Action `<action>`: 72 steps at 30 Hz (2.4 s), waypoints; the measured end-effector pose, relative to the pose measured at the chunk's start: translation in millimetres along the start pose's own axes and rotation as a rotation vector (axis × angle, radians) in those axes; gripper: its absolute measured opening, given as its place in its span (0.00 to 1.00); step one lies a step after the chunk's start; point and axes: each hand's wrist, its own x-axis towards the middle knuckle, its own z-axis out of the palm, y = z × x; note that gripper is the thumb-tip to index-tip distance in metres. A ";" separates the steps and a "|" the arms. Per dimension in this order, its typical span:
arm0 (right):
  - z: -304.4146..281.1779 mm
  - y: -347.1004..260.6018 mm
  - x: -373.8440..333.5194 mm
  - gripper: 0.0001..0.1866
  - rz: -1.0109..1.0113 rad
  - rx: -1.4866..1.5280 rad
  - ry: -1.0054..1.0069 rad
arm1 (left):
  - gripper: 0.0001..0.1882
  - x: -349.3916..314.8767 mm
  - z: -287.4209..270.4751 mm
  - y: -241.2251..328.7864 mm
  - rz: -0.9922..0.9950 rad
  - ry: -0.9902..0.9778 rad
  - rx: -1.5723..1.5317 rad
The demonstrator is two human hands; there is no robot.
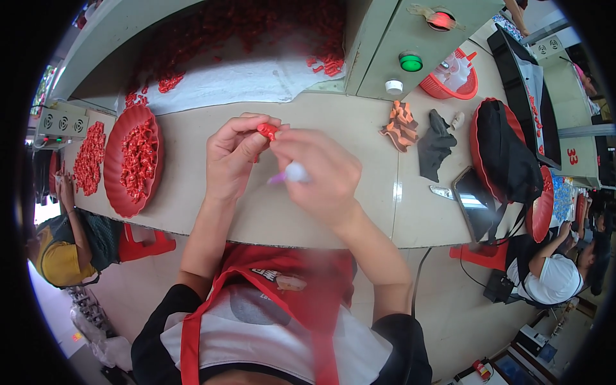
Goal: The person applies glue from a glue bottle to small red plastic components, then assembles them by hand.
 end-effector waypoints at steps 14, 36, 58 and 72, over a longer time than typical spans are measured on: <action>-16.0 13.0 12.7 0.07 1.002 0.498 -0.164 | 0.08 1.0 -10.1 0.3 -0.331 0.045 -0.025; -22.3 19.5 10.8 0.07 1.093 0.774 -0.198 | 0.14 2.9 -17.1 -9.0 -0.503 -0.223 -0.410; -87.7 104.8 11.6 0.18 -0.062 -0.877 -0.050 | 0.23 -5.5 -23.9 -18.4 -0.494 -0.238 -0.766; -113.0 127.2 25.9 0.23 -0.500 -0.755 -0.682 | 0.14 -0.8 -30.3 -23.4 -0.381 -0.190 -0.738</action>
